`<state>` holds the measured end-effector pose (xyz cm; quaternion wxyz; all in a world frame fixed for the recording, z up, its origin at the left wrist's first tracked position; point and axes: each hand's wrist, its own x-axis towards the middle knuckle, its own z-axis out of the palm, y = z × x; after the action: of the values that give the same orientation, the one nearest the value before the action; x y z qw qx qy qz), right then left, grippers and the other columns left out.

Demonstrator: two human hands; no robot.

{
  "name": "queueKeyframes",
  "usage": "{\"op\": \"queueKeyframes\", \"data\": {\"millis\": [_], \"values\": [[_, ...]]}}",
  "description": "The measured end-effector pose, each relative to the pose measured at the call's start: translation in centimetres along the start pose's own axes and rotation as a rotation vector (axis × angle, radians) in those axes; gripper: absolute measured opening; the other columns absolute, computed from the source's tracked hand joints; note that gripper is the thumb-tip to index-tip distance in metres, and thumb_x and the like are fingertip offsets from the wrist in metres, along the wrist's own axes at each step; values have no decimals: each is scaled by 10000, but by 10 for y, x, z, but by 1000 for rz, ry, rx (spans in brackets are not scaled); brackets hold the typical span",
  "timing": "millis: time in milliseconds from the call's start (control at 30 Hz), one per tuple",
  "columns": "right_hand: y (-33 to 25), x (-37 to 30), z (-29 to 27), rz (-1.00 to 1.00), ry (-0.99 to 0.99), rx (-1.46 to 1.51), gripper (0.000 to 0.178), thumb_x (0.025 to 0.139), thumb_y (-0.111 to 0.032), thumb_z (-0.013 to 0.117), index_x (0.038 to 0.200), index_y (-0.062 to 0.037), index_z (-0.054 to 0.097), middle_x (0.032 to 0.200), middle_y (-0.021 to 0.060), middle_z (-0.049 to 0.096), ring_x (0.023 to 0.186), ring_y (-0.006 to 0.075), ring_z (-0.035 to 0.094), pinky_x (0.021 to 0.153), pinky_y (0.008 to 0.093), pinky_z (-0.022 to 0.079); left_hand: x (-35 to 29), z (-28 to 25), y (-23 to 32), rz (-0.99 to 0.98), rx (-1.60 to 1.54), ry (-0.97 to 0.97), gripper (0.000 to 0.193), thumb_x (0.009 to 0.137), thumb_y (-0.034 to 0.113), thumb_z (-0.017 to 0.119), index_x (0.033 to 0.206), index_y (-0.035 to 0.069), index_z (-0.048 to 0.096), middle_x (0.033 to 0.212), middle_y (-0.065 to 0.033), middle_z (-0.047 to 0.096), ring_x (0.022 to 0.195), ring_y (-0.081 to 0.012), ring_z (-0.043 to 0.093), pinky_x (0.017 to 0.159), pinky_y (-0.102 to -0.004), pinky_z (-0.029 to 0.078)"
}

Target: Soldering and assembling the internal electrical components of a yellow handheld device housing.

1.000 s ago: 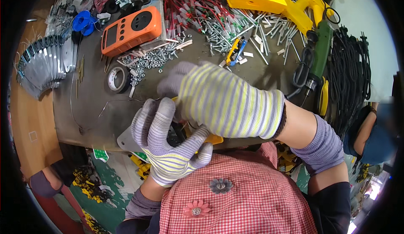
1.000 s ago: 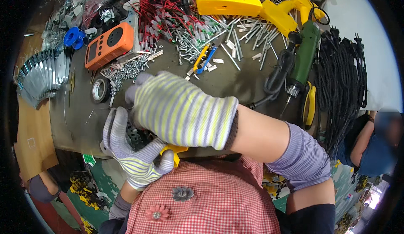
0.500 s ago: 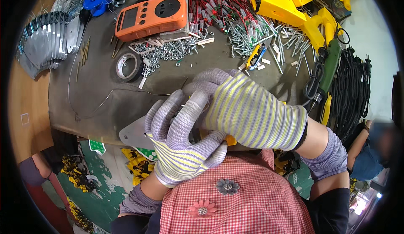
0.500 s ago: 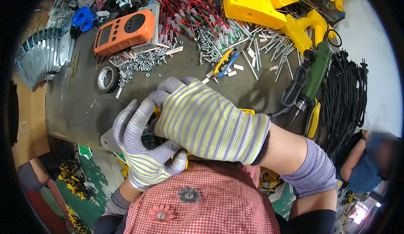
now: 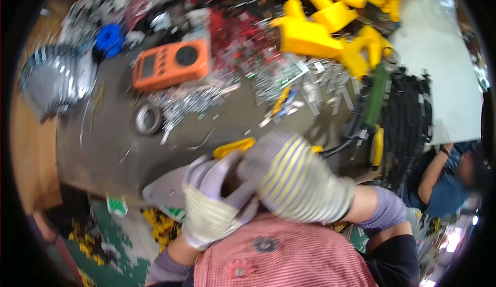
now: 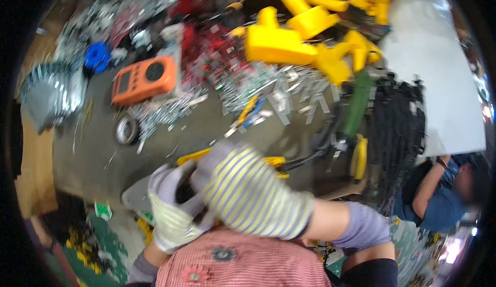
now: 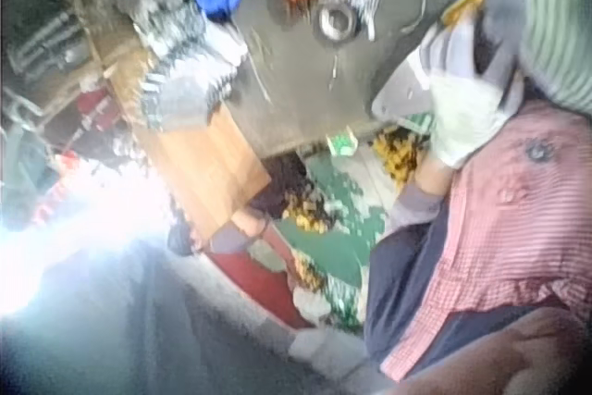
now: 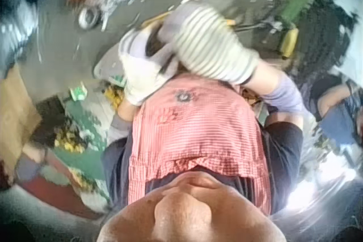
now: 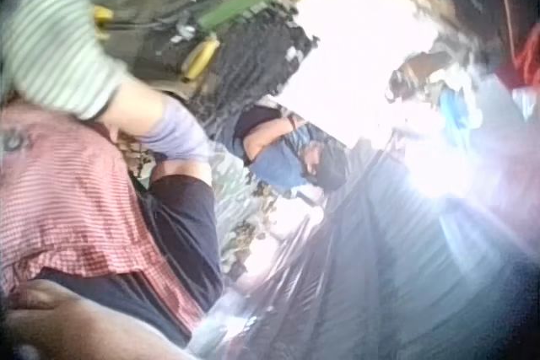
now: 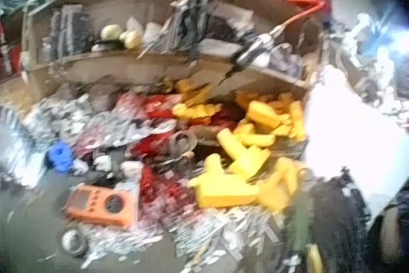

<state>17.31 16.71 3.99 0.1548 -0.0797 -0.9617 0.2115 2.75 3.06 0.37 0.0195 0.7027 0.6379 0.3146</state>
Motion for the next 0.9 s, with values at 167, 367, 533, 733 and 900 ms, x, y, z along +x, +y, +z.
{"op": "queueKeyframes", "data": {"millis": [167, 367, 533, 733, 900], "values": [[3, -17, 7, -83, 115, -70, 178, 831, -254, 567, 833, -83, 619, 841, 96, 579, 816, 276, 599, 707, 417, 498, -11, 0, 3, 1, 4, 9, 325, 701, 352, 768, 956, 154, 726, 1218, -159, 618, 1056, -342, 570, 984, -546, 420], [156, -34, -105, 319, 308, -700, 232, 810, -62, 623, 1019, -101, 715, 959, 102, 685, 957, 315, 657, 853, 418, 532, -7, 1, 7, -30, 57, -19, 310, 675, 216, 727, 977, 148, 725, 1182, -106, 608, 1072, -337, 557, 1007, -550, 406], [271, -36, -149, 206, -265, -824, 324, 690, -62, 739, 1012, -81, 716, 977, 112, 672, 1014, 315, 623, 901, 400, 515, -5, 1, 9, -28, 81, -18, 317, 660, 203, 737, 973, 161, 723, 1191, -95, 603, 1075, -336, 556, 1013, -545, 403], [289, -19, -155, 73, -357, -736, 454, 628, -13, 757, 1071, -23, 657, 1075, 155, 661, 1058, 370, 609, 968, 437, 496, -6, 4, 6, -31, 112, 12, 315, 647, 204, 742, 960, 191, 710, 1162, -91, 610, 1062, -339, 546, 970, -529, 425], [270, -62, -200, 139, 38, -929, 589, 671, -4, 748, 1237, -50, 594, 1119, 195, 657, 1100, 393, 613, 970, 431, 515, -1, 7, 5, 12, 59, 56, 372, 599, 200, 780, 962, 176, 697, 1139, -84, 615, 1002, -324, 569, 904, -514, 449]]}}
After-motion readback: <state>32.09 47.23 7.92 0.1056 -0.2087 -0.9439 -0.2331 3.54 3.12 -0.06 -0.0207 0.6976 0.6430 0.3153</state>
